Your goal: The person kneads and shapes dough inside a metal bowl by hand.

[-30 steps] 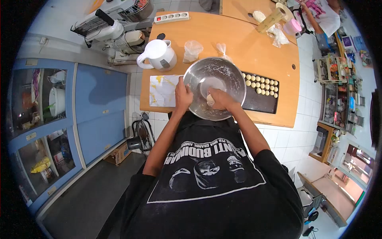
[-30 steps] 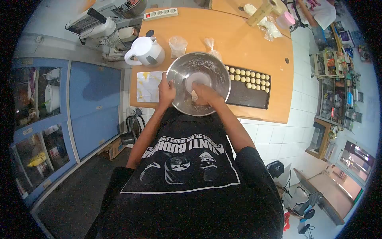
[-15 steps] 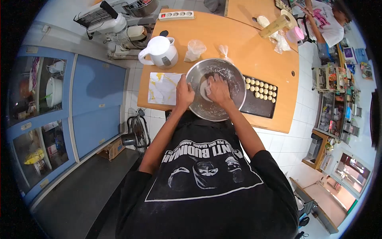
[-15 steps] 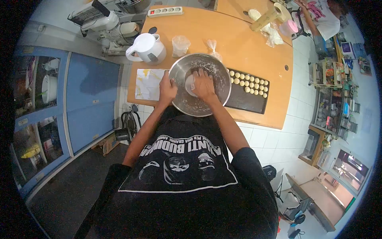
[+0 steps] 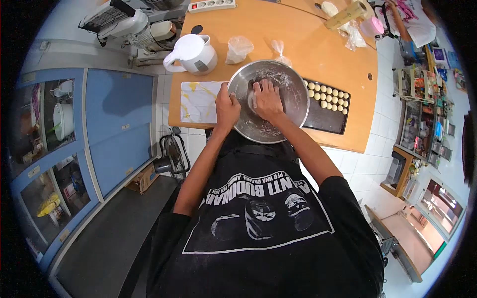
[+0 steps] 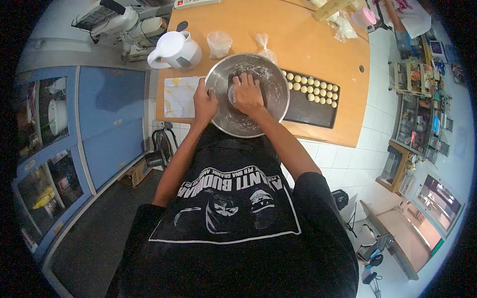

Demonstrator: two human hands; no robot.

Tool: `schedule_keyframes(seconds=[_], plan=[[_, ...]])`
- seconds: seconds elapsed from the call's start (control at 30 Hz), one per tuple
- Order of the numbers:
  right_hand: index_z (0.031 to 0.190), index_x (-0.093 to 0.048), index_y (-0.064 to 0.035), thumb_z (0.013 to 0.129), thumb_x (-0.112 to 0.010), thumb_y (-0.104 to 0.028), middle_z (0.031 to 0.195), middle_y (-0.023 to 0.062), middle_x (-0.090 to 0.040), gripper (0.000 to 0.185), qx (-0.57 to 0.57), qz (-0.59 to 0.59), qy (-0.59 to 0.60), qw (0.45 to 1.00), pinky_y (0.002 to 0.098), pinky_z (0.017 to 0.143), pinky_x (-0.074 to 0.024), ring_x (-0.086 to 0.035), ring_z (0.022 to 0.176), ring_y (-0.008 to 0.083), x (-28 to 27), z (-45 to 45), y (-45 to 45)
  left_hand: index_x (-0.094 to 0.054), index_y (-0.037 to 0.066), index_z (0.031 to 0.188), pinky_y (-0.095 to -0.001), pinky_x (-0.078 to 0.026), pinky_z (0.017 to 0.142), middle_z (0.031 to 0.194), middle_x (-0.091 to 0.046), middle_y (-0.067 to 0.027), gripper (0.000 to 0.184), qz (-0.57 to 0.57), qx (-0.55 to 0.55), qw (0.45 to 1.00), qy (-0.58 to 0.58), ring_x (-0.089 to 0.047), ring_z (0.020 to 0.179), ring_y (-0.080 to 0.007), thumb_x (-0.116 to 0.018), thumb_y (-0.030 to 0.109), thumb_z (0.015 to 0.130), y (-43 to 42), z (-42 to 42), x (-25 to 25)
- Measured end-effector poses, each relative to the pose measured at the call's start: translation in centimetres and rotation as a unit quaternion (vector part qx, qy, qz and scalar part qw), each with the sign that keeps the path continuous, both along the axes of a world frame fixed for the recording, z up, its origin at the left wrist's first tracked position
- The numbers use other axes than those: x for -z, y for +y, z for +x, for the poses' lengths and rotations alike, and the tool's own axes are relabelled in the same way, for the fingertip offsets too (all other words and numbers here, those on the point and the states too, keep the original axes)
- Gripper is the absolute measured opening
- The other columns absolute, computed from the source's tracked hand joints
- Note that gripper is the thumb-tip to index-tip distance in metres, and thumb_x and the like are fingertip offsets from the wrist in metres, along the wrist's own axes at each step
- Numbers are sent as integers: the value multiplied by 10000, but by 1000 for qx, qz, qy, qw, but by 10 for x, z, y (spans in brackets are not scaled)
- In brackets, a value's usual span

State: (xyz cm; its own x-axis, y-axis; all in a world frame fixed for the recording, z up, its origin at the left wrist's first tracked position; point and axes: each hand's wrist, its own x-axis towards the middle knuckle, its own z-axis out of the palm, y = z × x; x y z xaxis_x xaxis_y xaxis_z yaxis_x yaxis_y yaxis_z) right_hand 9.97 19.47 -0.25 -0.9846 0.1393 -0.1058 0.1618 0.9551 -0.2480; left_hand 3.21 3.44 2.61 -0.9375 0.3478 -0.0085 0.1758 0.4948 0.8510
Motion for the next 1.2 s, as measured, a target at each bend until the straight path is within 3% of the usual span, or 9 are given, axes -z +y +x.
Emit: schedule_keyframes(seconds=[0.27, 0.8, 0.87, 0.9, 0.93, 1.03, 1.1, 1.13, 1.2], plan=[[1188, -573, -48, 942, -594, -419, 1204, 183, -539, 445, 13, -30, 55, 998, 579, 965, -414, -515, 1165, 356, 4, -5, -9, -534, -36, 1223, -551, -471, 866, 1076, -639, -316, 331, 13, -16, 999, -33, -605, 1007, -527, -538, -83, 896, 1, 3, 2], [1165, -590, -104, 975, -533, -448, 1124, 179, -530, 396, 59, -45, 85, 994, 551, 953, -377, -516, 1152, 353, 6, -12, -8, -511, -47, 1229, -531, -485, 857, 1050, -644, -317, 329, 26, -4, 1000, -7, -626, 1001, -527, -513, -91, 903, 2, 0, -4], [1260, -580, -106, 999, -486, -438, 1226, 201, -537, 432, 86, -149, 10, 985, 617, 1024, -346, -496, 1233, 392, 5, -14, 0, -504, -45, 1257, -534, -482, 851, 1052, -644, -319, 360, 20, 6, 999, -34, -625, 994, -525, -518, -89, 900, 0, -2, -1], [1260, -580, -106, 999, -486, -438, 1226, 201, -537, 432, 86, -146, 15, 985, 617, 1024, -346, -496, 1233, 392, 20, -10, 7, -504, -45, 1257, -534, -482, 851, 1052, -644, -319, 360, 23, 6, 999, -29, -625, 994, -525, -518, -89, 900, -2, -2, 6], [1242, -613, -85, 1004, -502, -454, 1250, 199, -544, 453, 85, -259, 35, 961, 577, 1054, -341, -483, 1260, 384, 48, -6, 20, -497, -43, 1283, -540, -477, 865, 1069, -642, -323, 385, 28, 16, 999, -24, -618, 1013, -524, -519, -85, 901, -5, -3, 14], [1244, -659, -57, 1003, -567, -410, 1282, 183, -586, 438, 43, -430, 12, 902, 469, 1142, -352, -496, 1315, 352, 25, -8, 55, -475, -36, 1343, -552, -466, 898, 1104, -635, -330, 445, 14, 25, 999, -16, -601, 1057, -523, -526, -78, 903, -7, -4, 12], [1264, -666, -53, 918, -646, -232, 1264, 216, -616, 390, -13, -345, -32, 938, 463, 1117, -409, -536, 1281, 398, 10, 0, 63, -461, -32, 1376, -559, -459, 916, 1122, -631, -334, 480, -2, 29, 1000, -13, -591, 1083, -523, -531, -74, 904, -8, -7, 11], [1272, -640, -34, 834, -733, -155, 1231, 222, -628, 463, -84, -270, 29, 959, 460, 1050, -472, -590, 1200, 407, 5, 5, 65, -451, -29, 1393, -563, -454, 925, 1136, -627, -336, 499, -11, 30, 999, -21, -585, 1096, -522, -539, -72, 904, -7, -7, 14], [1256, -630, -24, 801, -770, -171, 1228, 234, -623, 498, -49, -292, -13, 955, 466, 1044, -474, -592, 1193, 409, -5, 10, 63, -441, -26, 1410, -567, -450, 933, 1151, -624, -337, 519, -15, 33, 999, -29, -579, 1110, -521, -546, -70, 904, -5, -8, 15]])
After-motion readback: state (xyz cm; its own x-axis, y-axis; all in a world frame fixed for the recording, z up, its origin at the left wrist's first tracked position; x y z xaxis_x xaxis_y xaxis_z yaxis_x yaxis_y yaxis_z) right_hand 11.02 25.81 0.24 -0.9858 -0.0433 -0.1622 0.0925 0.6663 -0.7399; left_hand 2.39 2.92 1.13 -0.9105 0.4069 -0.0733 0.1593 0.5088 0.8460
